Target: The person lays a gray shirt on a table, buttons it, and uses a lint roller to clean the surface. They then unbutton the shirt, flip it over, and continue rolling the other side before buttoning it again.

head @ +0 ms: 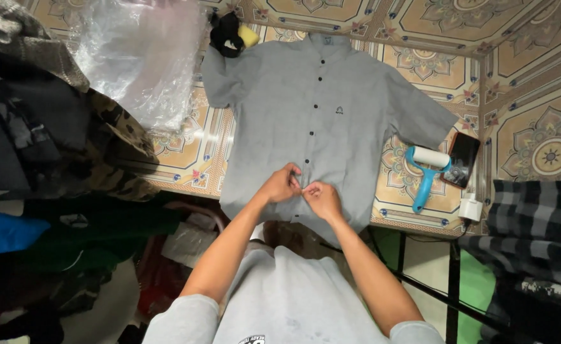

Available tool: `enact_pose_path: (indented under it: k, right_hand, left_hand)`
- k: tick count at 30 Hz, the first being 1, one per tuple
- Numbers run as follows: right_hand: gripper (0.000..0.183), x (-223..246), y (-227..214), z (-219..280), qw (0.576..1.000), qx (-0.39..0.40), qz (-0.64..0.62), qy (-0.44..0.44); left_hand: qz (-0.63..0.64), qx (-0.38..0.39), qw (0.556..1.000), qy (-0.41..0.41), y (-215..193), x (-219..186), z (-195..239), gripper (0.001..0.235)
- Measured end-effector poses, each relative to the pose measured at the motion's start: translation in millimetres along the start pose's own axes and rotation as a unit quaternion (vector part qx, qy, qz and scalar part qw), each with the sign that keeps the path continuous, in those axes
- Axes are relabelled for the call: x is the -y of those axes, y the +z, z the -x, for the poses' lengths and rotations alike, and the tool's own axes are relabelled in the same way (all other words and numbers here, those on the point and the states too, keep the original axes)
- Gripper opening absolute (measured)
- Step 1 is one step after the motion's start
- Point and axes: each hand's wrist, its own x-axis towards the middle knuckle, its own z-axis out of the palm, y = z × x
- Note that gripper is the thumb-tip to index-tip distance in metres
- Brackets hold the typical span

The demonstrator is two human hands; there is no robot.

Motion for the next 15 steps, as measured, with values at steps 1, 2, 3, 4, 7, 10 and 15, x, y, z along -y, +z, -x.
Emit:
enact_pose_path:
  k: [1,2,3,4,7,10,15]
  right_hand:
    - [0.013,2.1,-0.2,3.2,1.0,0.001,-0.001,0.0]
    - [0.01,4.9,-1.7,4.8,1.0,-0.007,0.0,-0.001]
    - [0.008,7.8,-2.9,6.6,1.0,-0.015,0.001,-0.002]
    - [0.008,8.2,-2.7,6.6,1.0,-0.013,0.002,-0.002]
    - [0.01,10.1,-0.4,13.4,0.999,-0.039,0.003,-0.034]
    - [0.013,11.3,0.8,21.7,0.994,-0.045,-0.044,-0.086]
    - [0.025,6.7,-0.7,22.6,0.982,-0.032,-0.037,-0.183]
  left_hand:
    - [-0.001,0.0,1.0,-0.001,-2.6,-5.5,6.0,0.063]
    - [0.013,0.0,1.0,0.003,-5.4,-11.8,10.8,0.06]
    - [0.027,0.0,1.0,0.006,-8.5,-17.8,15.8,0.058]
    - [0.029,-0.002,1.0,0.006,-7.8,-16.6,16.3,0.058]
    - [0.014,-0.023,1.0,0.009,-5.2,-15.7,20.2,0.055]
    - [0.029,-0.03,0.999,0.005,-2.0,-18.0,23.2,0.057]
    - [0.021,-0.09,0.995,0.028,4.9,-21.8,37.6,0.045]
